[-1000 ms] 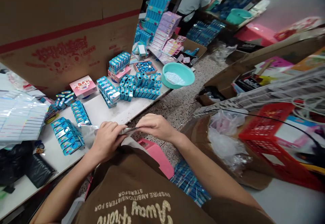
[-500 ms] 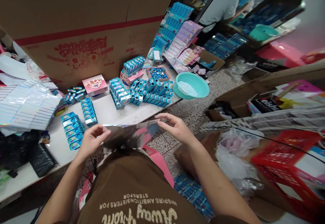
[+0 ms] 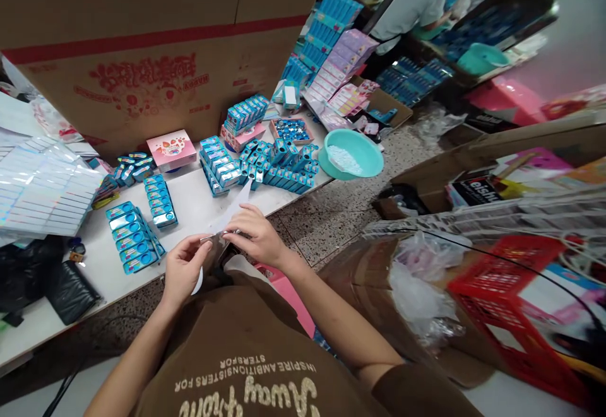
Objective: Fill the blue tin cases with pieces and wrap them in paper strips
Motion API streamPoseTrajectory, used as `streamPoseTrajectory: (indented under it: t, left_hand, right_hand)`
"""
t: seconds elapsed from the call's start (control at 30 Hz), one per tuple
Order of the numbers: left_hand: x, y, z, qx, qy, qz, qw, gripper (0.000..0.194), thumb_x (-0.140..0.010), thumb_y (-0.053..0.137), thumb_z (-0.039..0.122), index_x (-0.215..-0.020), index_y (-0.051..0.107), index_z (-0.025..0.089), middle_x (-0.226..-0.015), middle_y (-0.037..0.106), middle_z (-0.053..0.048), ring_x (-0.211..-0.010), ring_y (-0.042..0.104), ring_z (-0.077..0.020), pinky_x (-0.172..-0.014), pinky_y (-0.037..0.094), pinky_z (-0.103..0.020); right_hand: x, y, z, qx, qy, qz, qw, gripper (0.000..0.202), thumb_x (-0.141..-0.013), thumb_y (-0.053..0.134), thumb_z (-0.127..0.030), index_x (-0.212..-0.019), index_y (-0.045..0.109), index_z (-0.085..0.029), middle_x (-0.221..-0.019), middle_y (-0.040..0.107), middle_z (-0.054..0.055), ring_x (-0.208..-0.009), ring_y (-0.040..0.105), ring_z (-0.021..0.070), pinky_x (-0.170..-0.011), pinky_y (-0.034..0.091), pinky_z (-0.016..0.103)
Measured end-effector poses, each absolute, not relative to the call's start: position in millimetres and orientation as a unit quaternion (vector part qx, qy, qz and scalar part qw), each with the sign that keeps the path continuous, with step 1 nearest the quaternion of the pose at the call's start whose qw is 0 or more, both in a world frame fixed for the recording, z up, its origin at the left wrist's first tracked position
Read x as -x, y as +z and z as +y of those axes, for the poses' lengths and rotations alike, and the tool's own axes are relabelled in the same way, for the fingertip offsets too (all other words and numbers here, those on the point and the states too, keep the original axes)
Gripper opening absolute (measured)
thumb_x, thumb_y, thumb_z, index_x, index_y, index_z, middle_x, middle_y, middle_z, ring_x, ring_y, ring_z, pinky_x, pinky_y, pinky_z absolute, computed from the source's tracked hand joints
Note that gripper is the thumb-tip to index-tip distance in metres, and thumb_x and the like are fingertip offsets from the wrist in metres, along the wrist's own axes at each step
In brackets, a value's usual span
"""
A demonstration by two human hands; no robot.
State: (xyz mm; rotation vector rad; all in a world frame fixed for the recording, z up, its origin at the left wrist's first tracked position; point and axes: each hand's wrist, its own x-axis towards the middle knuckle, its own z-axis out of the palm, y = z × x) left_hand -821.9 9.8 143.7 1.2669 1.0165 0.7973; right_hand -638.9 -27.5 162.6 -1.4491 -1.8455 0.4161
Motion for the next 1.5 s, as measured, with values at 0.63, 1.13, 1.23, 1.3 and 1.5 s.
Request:
streamPoseTrajectory:
  t: [0.63, 1.13, 1.23, 1.3, 1.5]
  left_hand:
    - [820, 146, 0, -0.524, 0.377, 0.471, 0.601, 0.029, -0.071, 0.069, 0.037, -0.092, 0.073, 0.017, -0.095, 0.072, -0.007, -0.087, 0.068, -0.0207, -0.083, 0.054, -0.033]
    - [819, 143, -8, -0.506, 0.371, 0.494, 0.602, 0.029, -0.075, 0.065, 0.039, -0.091, 0.072, 0.015, -0.085, 0.072, -0.005, -0.076, 0.066, -0.0165, -0.070, 0.054, -0.026]
    - [819, 146, -9, -0.495, 0.388, 0.494, 0.600, 0.027, -0.075, 0.065, 0.038, -0.088, 0.071, 0.015, -0.084, 0.072, -0.005, -0.075, 0.066, -0.0155, -0.070, 0.053, -0.025]
    - [819, 147, -9, -0.491, 0.398, 0.490, 0.600, 0.026, -0.075, 0.065, 0.037, -0.088, 0.070, 0.016, -0.084, 0.072, -0.005, -0.075, 0.066, -0.0149, -0.070, 0.053, -0.024]
    - [824, 147, -6, -0.541, 0.400, 0.463, 0.577, 0.023, -0.076, 0.065, 0.033, -0.091, 0.069, 0.016, -0.088, 0.071, -0.006, -0.079, 0.065, -0.0151, -0.074, 0.053, -0.025]
  right_hand:
    - [659, 152, -37, 0.556, -0.051, -0.760, 0.333, 0.024, -0.088, 0.052, -0.022, -0.105, 0.067, -0.027, -0.098, 0.068, 0.003, -0.090, 0.055, 0.0168, -0.084, 0.042, 0.032]
    - [666, 150, -33, 0.561, 0.020, -0.732, 0.386, 0.018, -0.086, 0.053, -0.023, -0.098, 0.066, -0.020, -0.098, 0.069, 0.006, -0.092, 0.061, 0.0174, -0.085, 0.048, 0.035]
    - [661, 160, -29, 0.578, 0.059, -0.713, 0.393, 0.024, -0.082, 0.061, -0.033, -0.100, 0.065, -0.019, -0.099, 0.069, 0.007, -0.095, 0.059, 0.0199, -0.086, 0.044, 0.037]
    - [656, 164, -27, 0.575, 0.099, -0.708, 0.398, 0.023, -0.079, 0.065, -0.037, -0.093, 0.066, -0.019, -0.088, 0.070, 0.005, -0.087, 0.060, 0.0188, -0.082, 0.043, 0.036]
    - [648, 167, -24, 0.532, 0.193, -0.723, 0.395, 0.017, -0.088, 0.056, -0.030, -0.079, 0.066, -0.019, -0.074, 0.069, 0.000, -0.071, 0.058, 0.0128, -0.078, 0.035, 0.032]
